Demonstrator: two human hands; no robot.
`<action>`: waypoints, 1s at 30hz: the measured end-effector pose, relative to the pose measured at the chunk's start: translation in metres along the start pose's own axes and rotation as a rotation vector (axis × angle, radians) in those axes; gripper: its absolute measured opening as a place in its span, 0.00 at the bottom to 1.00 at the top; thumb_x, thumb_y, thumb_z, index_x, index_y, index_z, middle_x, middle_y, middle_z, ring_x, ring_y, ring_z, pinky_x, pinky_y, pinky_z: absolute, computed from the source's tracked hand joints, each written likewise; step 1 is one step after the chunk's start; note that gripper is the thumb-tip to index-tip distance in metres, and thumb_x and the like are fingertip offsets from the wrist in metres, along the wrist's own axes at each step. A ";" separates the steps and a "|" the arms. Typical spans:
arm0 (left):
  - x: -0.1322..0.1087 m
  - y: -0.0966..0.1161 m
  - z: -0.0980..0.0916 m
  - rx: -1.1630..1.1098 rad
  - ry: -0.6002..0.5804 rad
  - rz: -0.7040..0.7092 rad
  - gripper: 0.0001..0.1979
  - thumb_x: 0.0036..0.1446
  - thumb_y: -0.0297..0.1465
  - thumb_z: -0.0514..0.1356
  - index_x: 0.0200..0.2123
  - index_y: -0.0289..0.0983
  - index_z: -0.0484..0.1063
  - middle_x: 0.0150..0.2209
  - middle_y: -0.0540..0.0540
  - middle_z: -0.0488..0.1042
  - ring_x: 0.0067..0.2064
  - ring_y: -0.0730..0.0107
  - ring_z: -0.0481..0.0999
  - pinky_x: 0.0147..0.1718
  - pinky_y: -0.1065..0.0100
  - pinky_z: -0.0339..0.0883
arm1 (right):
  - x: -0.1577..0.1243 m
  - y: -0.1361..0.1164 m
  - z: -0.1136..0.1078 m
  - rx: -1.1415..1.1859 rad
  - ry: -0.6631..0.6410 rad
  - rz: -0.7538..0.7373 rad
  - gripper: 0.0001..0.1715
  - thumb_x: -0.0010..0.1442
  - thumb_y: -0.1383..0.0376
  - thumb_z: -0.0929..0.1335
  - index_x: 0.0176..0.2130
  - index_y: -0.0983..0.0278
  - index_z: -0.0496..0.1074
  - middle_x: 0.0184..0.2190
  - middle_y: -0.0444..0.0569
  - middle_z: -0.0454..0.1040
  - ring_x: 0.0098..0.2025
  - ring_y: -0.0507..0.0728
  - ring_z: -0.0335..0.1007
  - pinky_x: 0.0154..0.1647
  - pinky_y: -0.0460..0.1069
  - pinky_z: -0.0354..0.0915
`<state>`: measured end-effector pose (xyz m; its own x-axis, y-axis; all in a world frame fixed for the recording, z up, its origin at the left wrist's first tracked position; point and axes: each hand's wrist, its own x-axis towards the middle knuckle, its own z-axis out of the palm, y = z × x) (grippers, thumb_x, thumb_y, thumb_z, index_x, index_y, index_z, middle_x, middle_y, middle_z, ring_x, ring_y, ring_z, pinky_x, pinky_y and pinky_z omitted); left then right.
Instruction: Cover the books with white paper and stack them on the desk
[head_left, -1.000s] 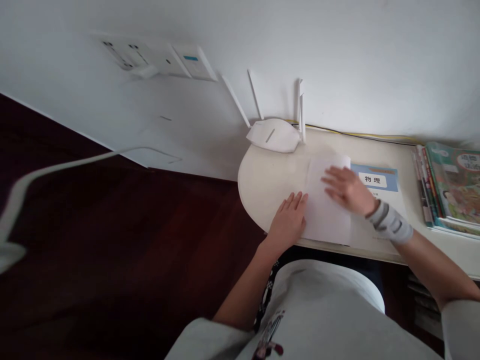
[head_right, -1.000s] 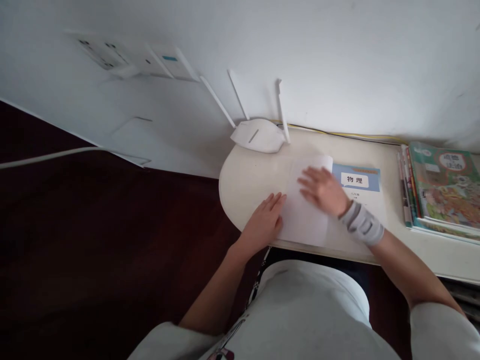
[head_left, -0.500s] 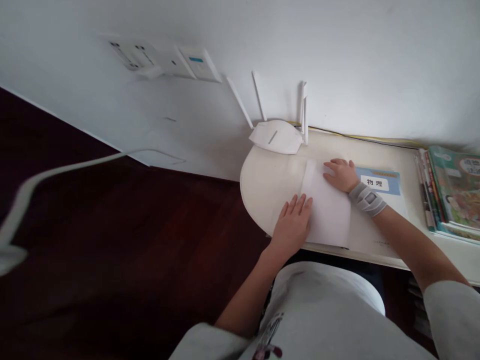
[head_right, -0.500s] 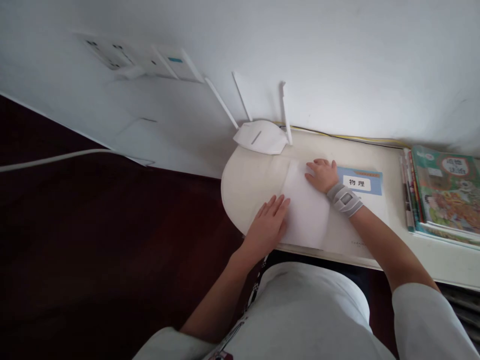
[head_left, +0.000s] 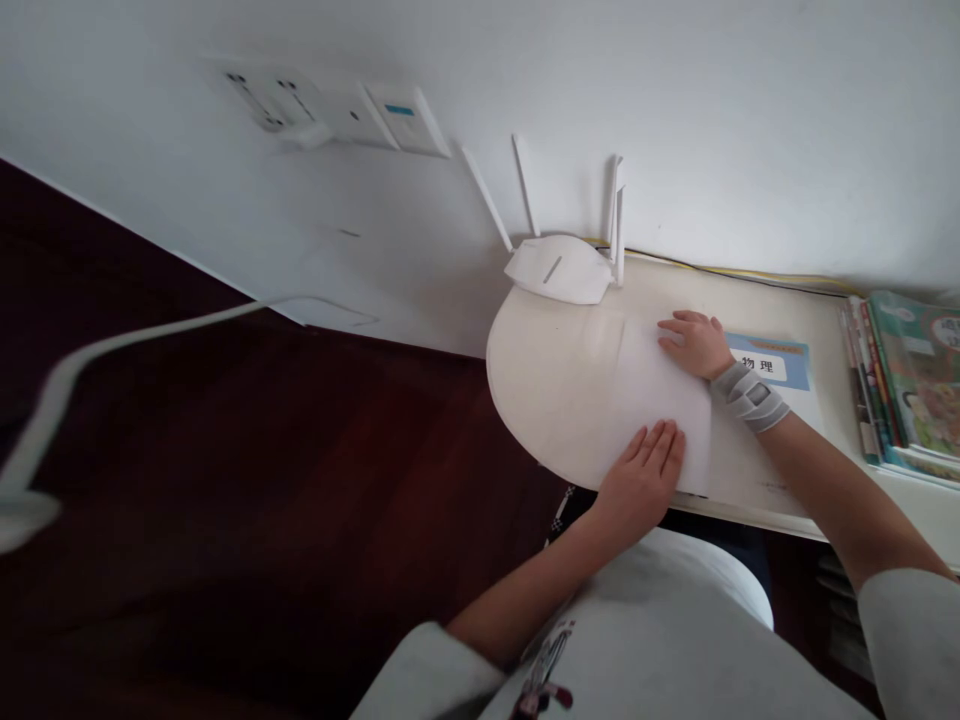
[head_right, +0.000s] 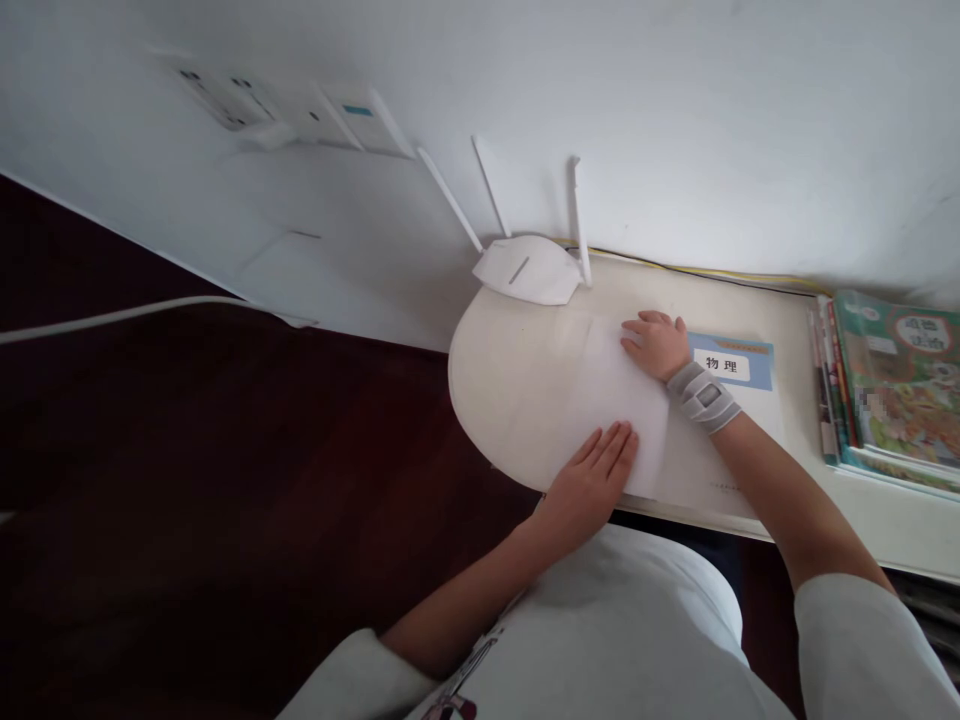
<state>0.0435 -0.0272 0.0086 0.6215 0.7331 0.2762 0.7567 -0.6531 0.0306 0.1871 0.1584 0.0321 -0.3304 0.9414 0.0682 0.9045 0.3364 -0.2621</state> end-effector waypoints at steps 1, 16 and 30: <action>0.000 -0.001 0.001 0.009 -0.005 -0.014 0.22 0.60 0.22 0.41 0.56 0.22 0.58 0.58 0.29 0.61 0.61 0.56 0.58 0.58 0.56 0.55 | -0.001 0.000 0.001 -0.001 -0.013 -0.008 0.21 0.59 0.57 0.61 0.50 0.57 0.70 0.56 0.52 0.64 0.58 0.62 0.56 0.57 0.68 0.47; -0.013 -0.003 -0.004 0.120 0.013 -0.204 0.22 0.59 0.23 0.45 0.57 0.30 0.60 0.60 0.35 0.58 0.63 0.51 0.53 0.57 0.42 0.51 | -0.012 0.027 0.018 0.156 0.265 -0.146 0.29 0.58 0.52 0.61 0.53 0.65 0.67 0.58 0.58 0.61 0.61 0.66 0.52 0.58 0.65 0.51; -0.017 0.002 0.006 0.046 0.052 -0.091 0.21 0.60 0.23 0.44 0.55 0.28 0.62 0.56 0.36 0.66 0.60 0.60 0.61 0.59 0.51 0.52 | -0.033 0.028 0.013 -0.043 -0.075 -0.478 0.40 0.60 0.44 0.56 0.61 0.67 0.57 0.63 0.57 0.50 0.66 0.65 0.37 0.63 0.62 0.42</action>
<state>0.0353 -0.0394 -0.0014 0.5397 0.7771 0.3238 0.8185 -0.5743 0.0141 0.2193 0.1364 0.0101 -0.7288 0.6771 0.1018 0.6564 0.7332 -0.1779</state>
